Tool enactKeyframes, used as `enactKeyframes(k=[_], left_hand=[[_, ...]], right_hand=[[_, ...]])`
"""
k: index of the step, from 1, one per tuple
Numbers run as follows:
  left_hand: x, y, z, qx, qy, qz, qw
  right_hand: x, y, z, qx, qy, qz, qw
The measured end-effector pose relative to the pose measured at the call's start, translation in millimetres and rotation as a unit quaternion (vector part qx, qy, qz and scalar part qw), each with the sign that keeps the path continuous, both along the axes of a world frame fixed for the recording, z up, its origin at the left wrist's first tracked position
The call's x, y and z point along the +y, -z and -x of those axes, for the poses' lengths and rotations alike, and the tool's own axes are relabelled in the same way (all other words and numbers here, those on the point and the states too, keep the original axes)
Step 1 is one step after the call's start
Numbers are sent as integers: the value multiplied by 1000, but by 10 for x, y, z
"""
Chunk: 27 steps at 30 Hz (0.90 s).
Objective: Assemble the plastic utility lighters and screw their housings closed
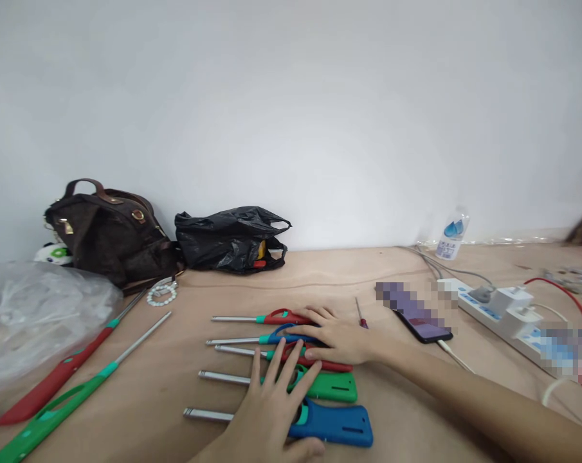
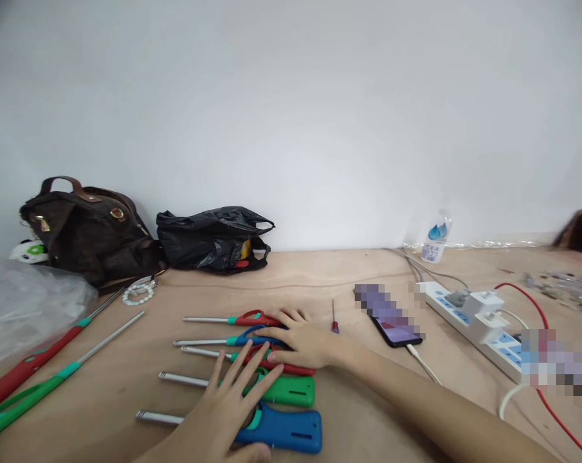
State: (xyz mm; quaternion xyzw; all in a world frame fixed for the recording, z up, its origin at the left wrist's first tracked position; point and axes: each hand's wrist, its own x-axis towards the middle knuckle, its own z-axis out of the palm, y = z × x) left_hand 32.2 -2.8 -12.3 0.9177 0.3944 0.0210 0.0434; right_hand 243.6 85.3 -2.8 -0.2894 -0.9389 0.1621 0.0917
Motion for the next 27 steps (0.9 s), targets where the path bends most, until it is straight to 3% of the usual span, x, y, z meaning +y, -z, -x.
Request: enactKeyframes(k=[12,15,18,22,27], left_hand=[[432,-63,-154,-19,-15,5,1000],[550,-94,-115,-75,-15,-38,996],[832,-121,-16,-149,-57,-106,982],[1338,-148,145,-207,-139,-85,965],[1722,-118,221,-192,-59,-22,979]], right_hand=[[451,76,-123,19,28,-35,999],[456,93,-156,31,34,-50,998],[452,115,-198,55,61,-67,994],[507,149,-235,70,147,-87,983],[623,157,-201,60,166,-77,981]])
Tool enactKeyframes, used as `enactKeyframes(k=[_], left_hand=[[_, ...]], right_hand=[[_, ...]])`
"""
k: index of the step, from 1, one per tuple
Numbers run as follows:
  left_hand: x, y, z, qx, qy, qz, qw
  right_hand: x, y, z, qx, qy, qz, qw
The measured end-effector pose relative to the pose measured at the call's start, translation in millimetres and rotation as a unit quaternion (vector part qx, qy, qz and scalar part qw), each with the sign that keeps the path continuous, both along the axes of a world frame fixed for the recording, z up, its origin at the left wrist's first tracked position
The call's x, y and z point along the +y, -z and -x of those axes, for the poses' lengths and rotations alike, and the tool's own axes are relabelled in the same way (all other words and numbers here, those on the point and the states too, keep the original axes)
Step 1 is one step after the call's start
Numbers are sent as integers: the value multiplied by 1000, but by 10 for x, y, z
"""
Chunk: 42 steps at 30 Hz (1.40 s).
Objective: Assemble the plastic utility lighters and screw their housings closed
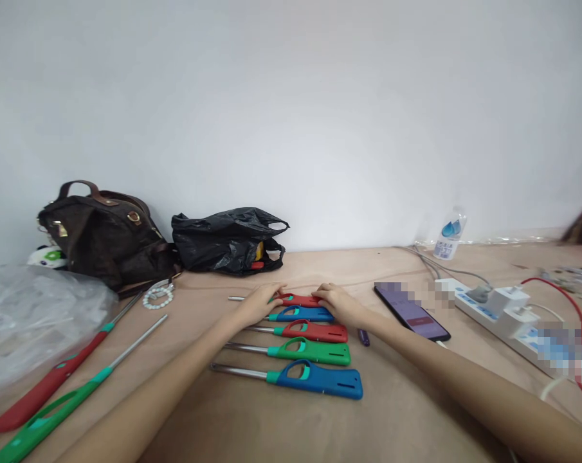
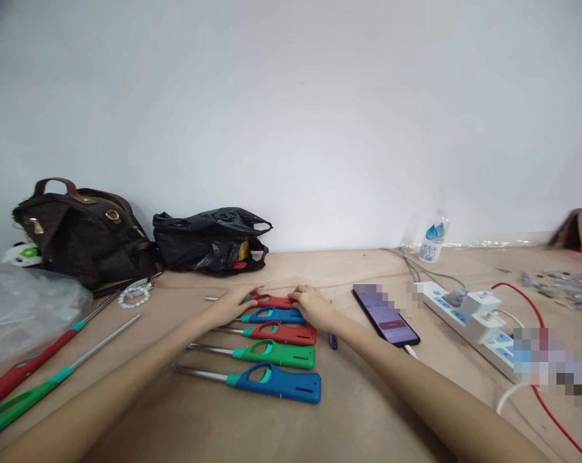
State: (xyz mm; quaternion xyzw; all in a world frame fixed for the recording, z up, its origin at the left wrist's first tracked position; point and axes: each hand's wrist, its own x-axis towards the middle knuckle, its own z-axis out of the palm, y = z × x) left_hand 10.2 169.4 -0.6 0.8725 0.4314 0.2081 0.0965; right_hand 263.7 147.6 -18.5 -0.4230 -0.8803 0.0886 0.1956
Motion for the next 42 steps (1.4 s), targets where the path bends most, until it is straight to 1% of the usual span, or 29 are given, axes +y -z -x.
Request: enactKeyframes(k=[2,5,9,16,22,27,31,35,38,42], left_hand=[[51,31,-4,5,21,10,1000],[65,59,-12,2,30,12,999],[26,36,4,3,41,-3,999],[-36,5,40,51,72,-62,994],[-97,6,27,92,77,-116,986],[-131,-6,-12,116,81,-153,978],[-184,-77,-99,141,80,-185,969],[-279,-187,-192,182,96,-259,944],[-329,-253,-225,172,92,-289,937],[-347,-296,-228,161,87,-310,933]], right_hand=[[27,6,24,27,-6,8,1000],[34,26,48,70,-3,7,998],[20,51,54,90,10,-13,996],[17,28,45,17,7,-76,997],[-10,-2,55,-46,27,-68,996],[-27,-18,93,-78,9,-110,991],[-76,-64,161,-90,3,-158,983],[-139,-132,218,-116,10,-207,971],[-184,-188,223,-138,17,-243,960],[-230,-231,212,-148,20,-279,949]])
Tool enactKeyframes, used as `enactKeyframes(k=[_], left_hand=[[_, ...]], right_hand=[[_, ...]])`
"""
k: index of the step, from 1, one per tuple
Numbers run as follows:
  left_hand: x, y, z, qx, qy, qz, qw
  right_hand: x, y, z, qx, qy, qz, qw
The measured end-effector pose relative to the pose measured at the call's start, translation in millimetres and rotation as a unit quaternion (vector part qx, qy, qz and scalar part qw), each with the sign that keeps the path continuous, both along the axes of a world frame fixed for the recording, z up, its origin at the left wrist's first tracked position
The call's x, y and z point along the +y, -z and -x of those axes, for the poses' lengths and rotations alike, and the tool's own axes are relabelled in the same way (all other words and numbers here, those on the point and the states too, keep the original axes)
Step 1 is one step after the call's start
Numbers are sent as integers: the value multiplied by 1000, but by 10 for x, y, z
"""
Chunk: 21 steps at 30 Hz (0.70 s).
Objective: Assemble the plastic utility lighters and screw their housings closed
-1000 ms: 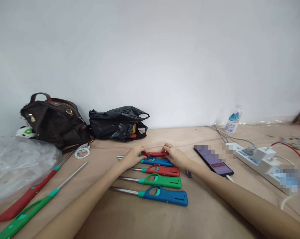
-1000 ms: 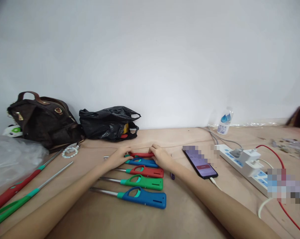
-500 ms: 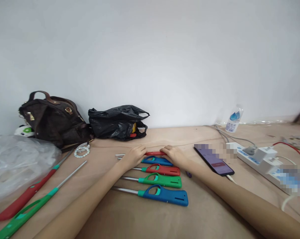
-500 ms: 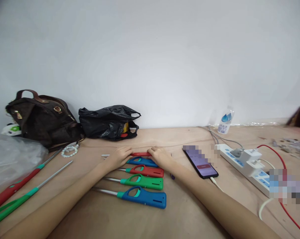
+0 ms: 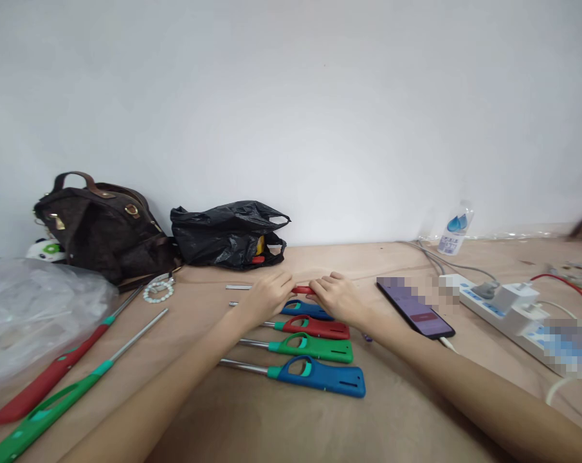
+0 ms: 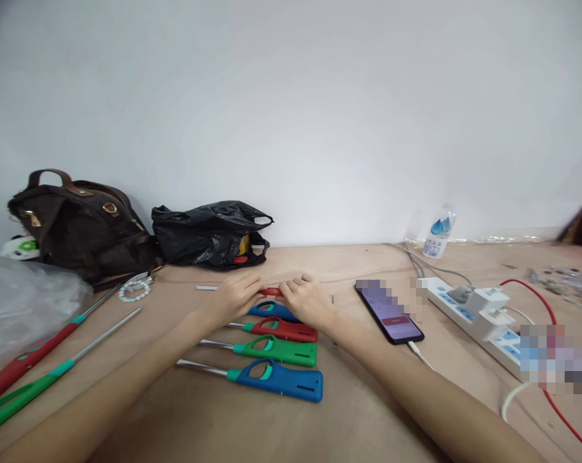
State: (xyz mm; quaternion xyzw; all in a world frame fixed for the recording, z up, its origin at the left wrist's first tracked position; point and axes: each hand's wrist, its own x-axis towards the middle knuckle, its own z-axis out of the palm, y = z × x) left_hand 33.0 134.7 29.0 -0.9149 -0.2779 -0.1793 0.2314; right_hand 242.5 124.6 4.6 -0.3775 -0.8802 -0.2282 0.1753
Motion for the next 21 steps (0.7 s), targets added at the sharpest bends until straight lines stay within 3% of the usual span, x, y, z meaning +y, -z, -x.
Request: enactKeyframes(k=[12,16,21], left_hand=[[24,-32,-1,15,84,-117,989],[37,-9,3,17,89,-129,987],[45,7,1,24,83,-135,987]], right_hand=[[107,113,-104,26,-44,-151,987],[102,151,-107,-21,-45,-155,987],[108,177,-105,6,-45,-140,989]])
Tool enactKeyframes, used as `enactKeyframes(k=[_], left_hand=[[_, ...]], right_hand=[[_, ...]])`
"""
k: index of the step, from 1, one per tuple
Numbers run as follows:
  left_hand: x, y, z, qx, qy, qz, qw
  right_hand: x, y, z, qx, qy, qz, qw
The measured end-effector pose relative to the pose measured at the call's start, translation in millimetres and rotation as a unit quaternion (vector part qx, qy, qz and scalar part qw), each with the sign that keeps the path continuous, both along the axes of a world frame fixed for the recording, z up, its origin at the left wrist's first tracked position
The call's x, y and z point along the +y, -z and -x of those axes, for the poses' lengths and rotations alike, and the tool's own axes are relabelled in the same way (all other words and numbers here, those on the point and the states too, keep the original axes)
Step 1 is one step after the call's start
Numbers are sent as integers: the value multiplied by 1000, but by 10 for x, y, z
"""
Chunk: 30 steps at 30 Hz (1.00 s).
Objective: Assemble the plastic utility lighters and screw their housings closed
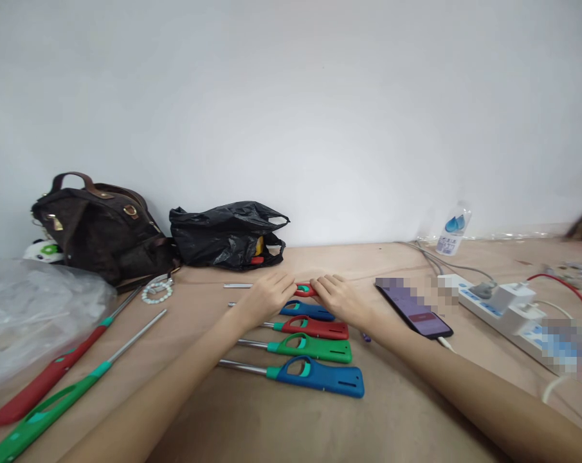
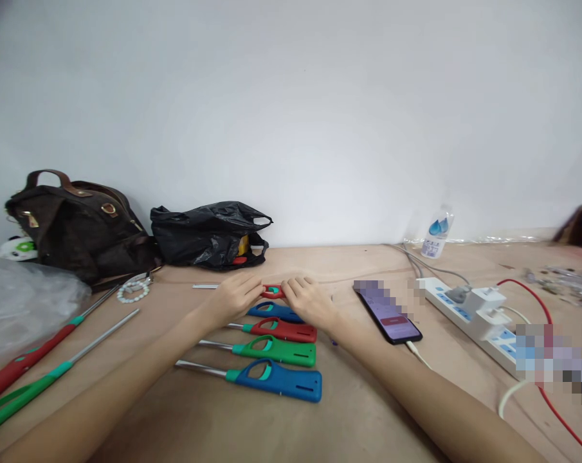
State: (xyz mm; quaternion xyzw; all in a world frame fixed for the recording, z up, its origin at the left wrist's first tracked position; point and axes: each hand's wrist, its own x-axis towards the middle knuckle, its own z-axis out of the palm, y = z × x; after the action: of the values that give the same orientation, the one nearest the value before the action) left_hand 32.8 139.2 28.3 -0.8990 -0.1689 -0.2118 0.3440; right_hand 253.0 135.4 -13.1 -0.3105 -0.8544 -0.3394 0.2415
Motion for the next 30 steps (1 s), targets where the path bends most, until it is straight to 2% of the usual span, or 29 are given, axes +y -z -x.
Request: enactKeyframes(k=[5,9,14,19,24,30], left_hand=[[38,27,46,9,-16,9,1000],[37,49,70,-11,-38,41,998],[21,111,-54,2,-39,81,996],[87,176,-180,66,-71,63,993],[114,153,-239,62,-110,68,990],[178,210,-294,71,-82,116,987]], right_hand=[[19,-1,-23,-18,25,6,1000],[-9,-17,8,-42,53,49,997],[-18,-15,53,-43,55,92,993],[58,20,8,-34,72,117,990],[58,-6,-20,-50,91,147,984],[-21,-85,20,-55,81,174,980]])
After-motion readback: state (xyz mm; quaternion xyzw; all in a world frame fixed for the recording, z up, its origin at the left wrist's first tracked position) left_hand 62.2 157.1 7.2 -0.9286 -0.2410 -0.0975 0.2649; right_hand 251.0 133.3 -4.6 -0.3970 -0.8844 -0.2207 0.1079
